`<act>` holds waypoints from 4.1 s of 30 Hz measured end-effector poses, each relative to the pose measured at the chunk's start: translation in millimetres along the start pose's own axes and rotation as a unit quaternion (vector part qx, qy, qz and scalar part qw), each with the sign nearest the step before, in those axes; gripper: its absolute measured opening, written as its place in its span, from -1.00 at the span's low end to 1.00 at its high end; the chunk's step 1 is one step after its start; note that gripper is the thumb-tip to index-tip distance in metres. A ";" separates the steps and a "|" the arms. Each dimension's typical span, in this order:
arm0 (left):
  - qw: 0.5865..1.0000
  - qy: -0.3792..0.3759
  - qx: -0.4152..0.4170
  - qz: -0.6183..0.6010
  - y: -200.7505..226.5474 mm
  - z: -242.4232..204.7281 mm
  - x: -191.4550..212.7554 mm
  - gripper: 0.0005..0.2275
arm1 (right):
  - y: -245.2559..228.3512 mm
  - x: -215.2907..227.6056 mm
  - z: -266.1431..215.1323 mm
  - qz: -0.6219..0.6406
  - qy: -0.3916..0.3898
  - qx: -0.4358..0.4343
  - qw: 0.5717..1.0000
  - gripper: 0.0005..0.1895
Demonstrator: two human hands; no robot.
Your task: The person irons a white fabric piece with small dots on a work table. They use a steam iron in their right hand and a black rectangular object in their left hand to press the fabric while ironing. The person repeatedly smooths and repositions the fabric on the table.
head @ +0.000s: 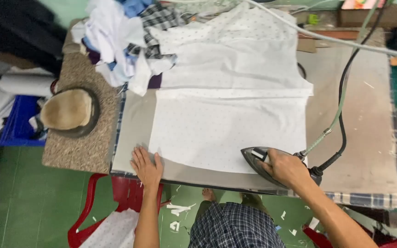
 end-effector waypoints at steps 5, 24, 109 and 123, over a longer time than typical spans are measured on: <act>0.998 0.038 0.044 0.032 -47.8 -5.3 14.8 -0.41 | -94.2 -26.4 16.9 -0.043 -0.004 0.109 0.993 -0.57; 0.978 0.207 -0.006 -0.005 -55.3 -4.4 14.5 -0.46 | -250.2 -35.6 42.5 -0.183 0.168 0.259 0.933 -0.49; 0.991 -0.008 0.130 -0.029 -16.9 12.2 42.2 0.06 | -45.6 -33.9 -1.8 -0.047 0.270 0.148 0.950 -0.46; 0.991 0.070 0.114 -0.012 -24.6 7.5 24.7 -0.18 | 13.5 -69.9 -17.5 -0.218 0.241 0.117 0.938 0.12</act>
Point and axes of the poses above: each hand's wrist, its own z-axis towards the middle knuckle, its own x-axis out of the back of the hand, y = z × x, the point moved 4 cm from there along z, towards the middle knuckle, and after that the axes turned 9 degrees about -x, right-handed, at the moved point
